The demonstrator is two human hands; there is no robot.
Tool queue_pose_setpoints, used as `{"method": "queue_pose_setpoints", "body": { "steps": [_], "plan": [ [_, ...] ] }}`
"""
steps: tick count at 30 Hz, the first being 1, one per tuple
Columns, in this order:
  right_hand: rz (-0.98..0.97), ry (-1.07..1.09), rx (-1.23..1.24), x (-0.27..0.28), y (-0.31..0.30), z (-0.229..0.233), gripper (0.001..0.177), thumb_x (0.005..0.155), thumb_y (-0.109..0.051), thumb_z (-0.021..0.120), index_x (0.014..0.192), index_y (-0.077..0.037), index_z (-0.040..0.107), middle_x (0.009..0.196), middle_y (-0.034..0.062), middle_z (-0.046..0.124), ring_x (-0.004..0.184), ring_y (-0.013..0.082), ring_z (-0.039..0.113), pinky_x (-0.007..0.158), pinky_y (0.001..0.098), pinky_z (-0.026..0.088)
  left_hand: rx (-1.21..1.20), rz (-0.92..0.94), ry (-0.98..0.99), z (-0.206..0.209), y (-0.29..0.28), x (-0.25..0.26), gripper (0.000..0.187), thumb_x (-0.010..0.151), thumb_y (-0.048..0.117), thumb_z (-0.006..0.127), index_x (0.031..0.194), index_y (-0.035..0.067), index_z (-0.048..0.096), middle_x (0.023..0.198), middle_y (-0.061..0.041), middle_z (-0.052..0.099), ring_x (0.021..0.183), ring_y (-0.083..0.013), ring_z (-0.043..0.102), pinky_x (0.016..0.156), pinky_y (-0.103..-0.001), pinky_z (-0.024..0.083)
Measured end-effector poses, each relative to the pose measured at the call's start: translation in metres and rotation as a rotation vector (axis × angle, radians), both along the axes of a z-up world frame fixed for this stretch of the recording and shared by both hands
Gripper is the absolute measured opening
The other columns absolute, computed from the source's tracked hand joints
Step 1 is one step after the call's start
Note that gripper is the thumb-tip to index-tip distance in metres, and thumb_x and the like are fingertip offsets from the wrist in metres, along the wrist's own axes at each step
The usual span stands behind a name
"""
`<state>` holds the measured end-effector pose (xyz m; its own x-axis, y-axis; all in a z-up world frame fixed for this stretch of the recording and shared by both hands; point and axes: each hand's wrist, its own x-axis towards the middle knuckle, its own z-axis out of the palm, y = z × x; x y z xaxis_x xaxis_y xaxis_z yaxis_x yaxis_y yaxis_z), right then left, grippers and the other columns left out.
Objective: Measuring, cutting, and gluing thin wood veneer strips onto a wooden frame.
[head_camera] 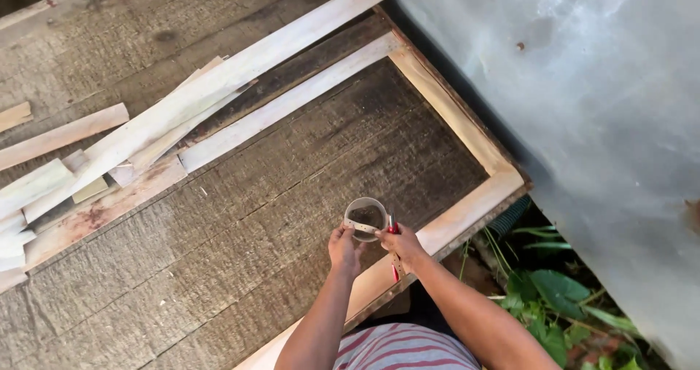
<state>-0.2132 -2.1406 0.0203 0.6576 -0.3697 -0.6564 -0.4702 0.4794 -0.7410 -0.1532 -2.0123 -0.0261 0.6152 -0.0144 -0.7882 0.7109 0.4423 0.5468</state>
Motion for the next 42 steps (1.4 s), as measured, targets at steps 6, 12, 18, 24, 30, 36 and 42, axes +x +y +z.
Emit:
{"method": "queue_pose_setpoints", "body": {
  "steps": [6, 12, 18, 24, 30, 36, 42],
  "plan": [
    [0.194, -0.019, -0.068, 0.067, -0.1, -0.005, 0.023, 0.079, -0.013, 0.088, 0.079, -0.013, 0.065, 0.072, -0.0018, 0.05, 0.066, 0.0102, 0.061, 0.075, 0.0249, 0.059, 0.016, 0.125, -0.059, 0.007, -0.094, 0.052, 0.026, 0.097, 0.017, 0.068, 0.12, 0.007, 0.063, 0.142, -0.01, 0.055, 0.138, -0.0312, 0.048, 0.101, -0.061, 0.052],
    [0.303, -0.006, -0.047, 0.128, -0.208, 0.009, 0.029, 0.083, -0.02, 0.09, 0.083, -0.011, 0.062, 0.076, -0.0021, 0.053, 0.082, 0.0156, 0.066, 0.106, 0.0451, 0.049, 0.028, 0.264, -0.064, 0.015, -0.197, 0.092, 0.013, 0.097, 0.014, 0.067, 0.107, 0.01, 0.06, 0.135, -0.006, 0.056, 0.135, -0.028, 0.049, 0.101, -0.061, 0.053],
    [0.371, 0.009, -0.049, 0.178, -0.253, -0.02, 0.033, 0.083, -0.024, 0.093, 0.084, -0.01, 0.063, 0.077, 0.0002, 0.054, 0.095, 0.0223, 0.071, 0.109, 0.052, 0.047, 0.101, 0.268, -0.106, 0.02, -0.236, 0.135, 0.013, 0.1, 0.015, 0.066, 0.104, 0.007, 0.056, 0.126, -0.01, 0.056, 0.132, -0.0298, 0.05, 0.103, -0.06, 0.053],
    [0.394, -0.006, -0.172, 0.228, -0.276, 0.008, 0.034, 0.083, -0.03, 0.093, 0.081, -0.012, 0.065, 0.072, -0.0012, 0.055, 0.085, 0.0179, 0.072, 0.104, 0.0466, 0.051, 0.201, 0.227, -0.124, 0.025, -0.262, 0.196, 0.015, 0.097, 0.015, 0.069, 0.107, 0.005, 0.063, 0.115, -0.01, 0.06, 0.123, -0.0271, 0.055, 0.099, -0.055, 0.057],
    [0.328, -0.027, -0.173, 0.298, -0.3, -0.011, 0.032, 0.084, -0.03, 0.091, 0.081, -0.013, 0.064, 0.075, 0.0024, 0.057, 0.085, 0.0211, 0.073, 0.1, 0.0519, 0.055, 0.24, 0.134, -0.153, 0.048, -0.287, 0.27, 0.016, 0.097, 0.015, 0.067, 0.107, 0.005, 0.062, 0.137, -0.013, 0.059, 0.13, -0.0263, 0.053, 0.099, -0.05, 0.056],
    [0.29, 0.005, -0.126, 0.334, -0.296, 0.003, 0.033, 0.084, -0.027, 0.091, 0.087, -0.011, 0.063, 0.079, 0.0015, 0.056, 0.081, 0.0156, 0.066, 0.1, 0.0456, 0.055, 0.354, 0.015, -0.274, 0.023, -0.284, 0.314, 0.013, 0.099, 0.016, 0.068, 0.106, 0.006, 0.066, 0.151, -0.016, 0.053, 0.146, -0.0386, 0.04, 0.115, -0.057, 0.043],
    [0.276, 0.174, -0.167, 0.33, -0.3, -0.034, 0.027, 0.089, -0.026, 0.084, 0.085, -0.013, 0.061, 0.077, 0.0004, 0.057, 0.077, 0.0136, 0.066, 0.081, 0.0343, 0.061, 0.675, -0.082, -0.42, 0.0, -0.27, 0.302, 0.016, 0.1, 0.016, 0.068, 0.116, 0.014, 0.071, 0.146, -0.011, 0.057, 0.138, -0.0397, 0.05, 0.107, -0.057, 0.049]
  ]
}}
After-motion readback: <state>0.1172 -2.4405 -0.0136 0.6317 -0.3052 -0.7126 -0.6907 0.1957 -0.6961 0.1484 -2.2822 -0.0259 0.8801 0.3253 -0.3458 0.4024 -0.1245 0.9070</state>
